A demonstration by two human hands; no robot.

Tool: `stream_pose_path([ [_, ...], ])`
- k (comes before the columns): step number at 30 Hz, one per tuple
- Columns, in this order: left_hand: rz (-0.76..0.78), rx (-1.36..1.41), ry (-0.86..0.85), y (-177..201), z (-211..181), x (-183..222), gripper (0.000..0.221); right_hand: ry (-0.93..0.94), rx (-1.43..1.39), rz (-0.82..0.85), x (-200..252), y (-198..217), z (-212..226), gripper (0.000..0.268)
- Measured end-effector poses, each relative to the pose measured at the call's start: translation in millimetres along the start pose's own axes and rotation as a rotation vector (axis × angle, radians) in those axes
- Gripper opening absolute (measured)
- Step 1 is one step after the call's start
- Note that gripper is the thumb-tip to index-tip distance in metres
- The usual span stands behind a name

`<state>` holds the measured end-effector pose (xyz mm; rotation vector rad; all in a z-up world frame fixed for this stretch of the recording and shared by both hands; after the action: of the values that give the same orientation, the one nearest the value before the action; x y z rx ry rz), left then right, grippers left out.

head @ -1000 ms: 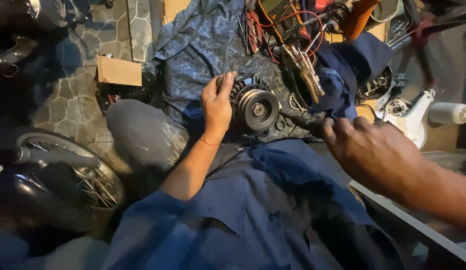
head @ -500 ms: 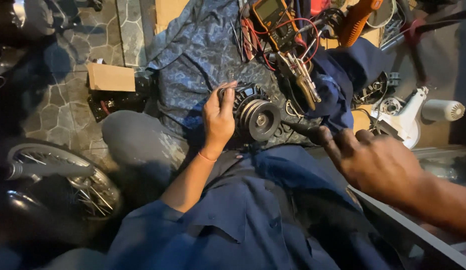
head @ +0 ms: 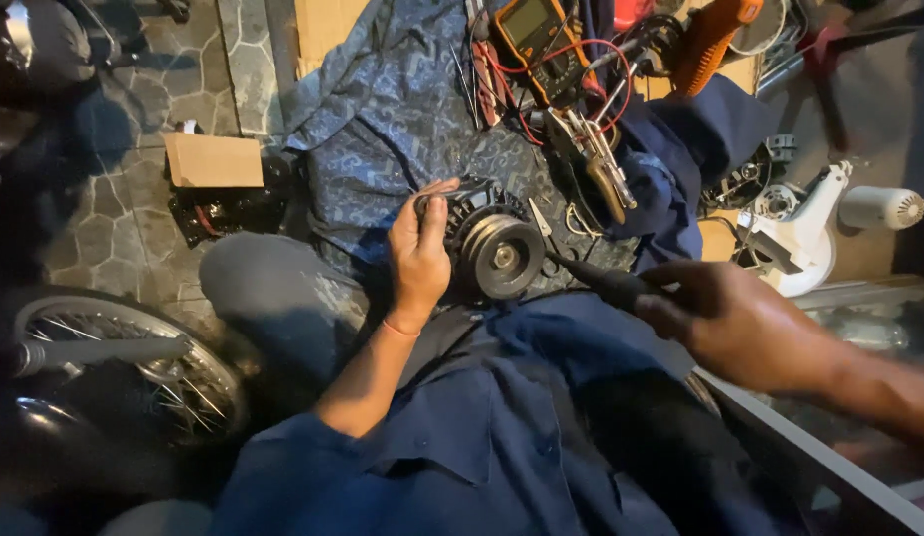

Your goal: The person is performing maintenance on an alternator, using a screwdriver to adjust or pry components and manually rotating the pulley to check for proper function.

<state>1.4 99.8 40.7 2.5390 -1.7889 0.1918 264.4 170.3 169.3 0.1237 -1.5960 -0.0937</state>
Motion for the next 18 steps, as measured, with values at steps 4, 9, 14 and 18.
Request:
stream_pose_path([
  [4,-0.014,0.016,-0.015,1,0,-3,0.028,-0.001,-0.514,0.055,-9,-6,-26,0.037],
  [9,-0.027,-0.036,-0.016,4,-2,-1,0.029,0.006,-0.049,-0.068,-20,-4,-47,0.046],
  [14,-0.03,-0.05,-0.012,6,-6,1,0.028,0.218,0.945,-0.468,14,-16,14,0.068],
  [18,-0.031,-0.081,-0.006,7,-4,1,0.03,-0.048,0.719,-0.098,-12,-26,-11,0.068],
])
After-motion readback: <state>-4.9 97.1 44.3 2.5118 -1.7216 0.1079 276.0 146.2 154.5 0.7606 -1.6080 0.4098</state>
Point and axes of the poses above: each hand's wrist, its own x-axis away from the middle knuckle, its own y-axis out of the back of the hand, z = x × y, the point moved 10 cm from there along -x, towards the middle knuckle, and after that the axes turned 12 degrees about z, right-handed, at the moved point
